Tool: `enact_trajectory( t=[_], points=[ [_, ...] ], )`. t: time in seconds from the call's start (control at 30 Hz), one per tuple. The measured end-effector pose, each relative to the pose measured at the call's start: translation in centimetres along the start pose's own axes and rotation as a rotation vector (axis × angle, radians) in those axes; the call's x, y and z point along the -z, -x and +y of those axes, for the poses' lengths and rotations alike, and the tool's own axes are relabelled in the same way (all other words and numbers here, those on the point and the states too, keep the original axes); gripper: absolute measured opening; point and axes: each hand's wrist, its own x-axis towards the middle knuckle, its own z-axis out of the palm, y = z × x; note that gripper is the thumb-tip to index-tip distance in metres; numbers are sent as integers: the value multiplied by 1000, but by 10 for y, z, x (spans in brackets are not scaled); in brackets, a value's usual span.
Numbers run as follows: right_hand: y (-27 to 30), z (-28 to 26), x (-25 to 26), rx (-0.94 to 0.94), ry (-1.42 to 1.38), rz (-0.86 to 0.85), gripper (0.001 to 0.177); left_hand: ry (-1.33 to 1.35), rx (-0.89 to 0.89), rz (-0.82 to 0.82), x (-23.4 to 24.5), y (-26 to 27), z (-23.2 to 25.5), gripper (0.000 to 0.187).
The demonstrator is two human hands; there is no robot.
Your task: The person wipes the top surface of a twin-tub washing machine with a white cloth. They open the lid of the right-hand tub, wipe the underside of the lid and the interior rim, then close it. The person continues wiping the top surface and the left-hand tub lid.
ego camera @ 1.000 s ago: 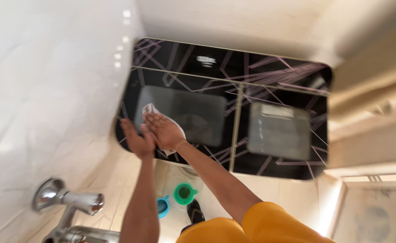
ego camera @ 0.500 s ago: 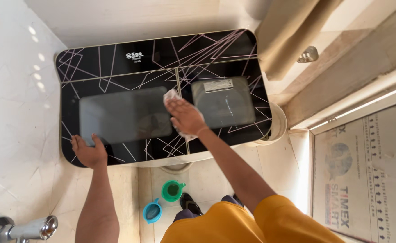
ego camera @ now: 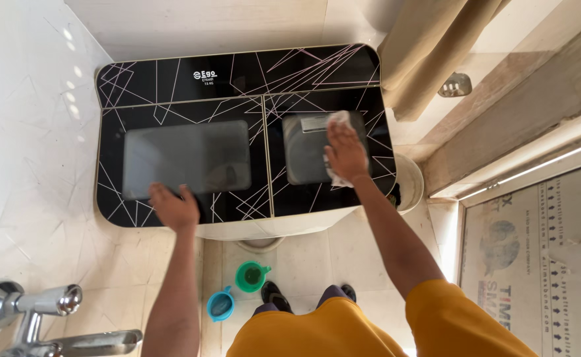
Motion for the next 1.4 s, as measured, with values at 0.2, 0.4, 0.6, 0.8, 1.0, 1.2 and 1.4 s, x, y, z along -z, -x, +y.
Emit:
enact_trajectory(
  t=[0.2, 0.4, 0.6, 0.8, 1.0, 1.2, 1.4],
  points=[
    [40, 81, -1, -150, -58, 45, 67, 110, -504, -203, 12, 42, 117, 96],
    [70, 113, -6, -319, -490, 123, 76, -3, -945, -522, -11, 92, 222, 111],
    [87, 101, -21, -662, -576, 70, 60, -153, -996, -538, -21, 135, 265, 108],
    [83, 88, -36, -782, -476, 88, 49, -417, -1118, -450, -21, 152, 280, 97],
    [73, 106, -34, -830, -498, -65, 58, -619, -1238, -519, -2, 139, 308, 101],
    [74, 131, -31, -761, -520, -257, 67, -731, -1271, -546, 10, 136, 330, 110],
    [72, 142, -30, -1045, -848, -251, 73, -774, -1319, -502, 17, 130, 334, 109]
  ],
)
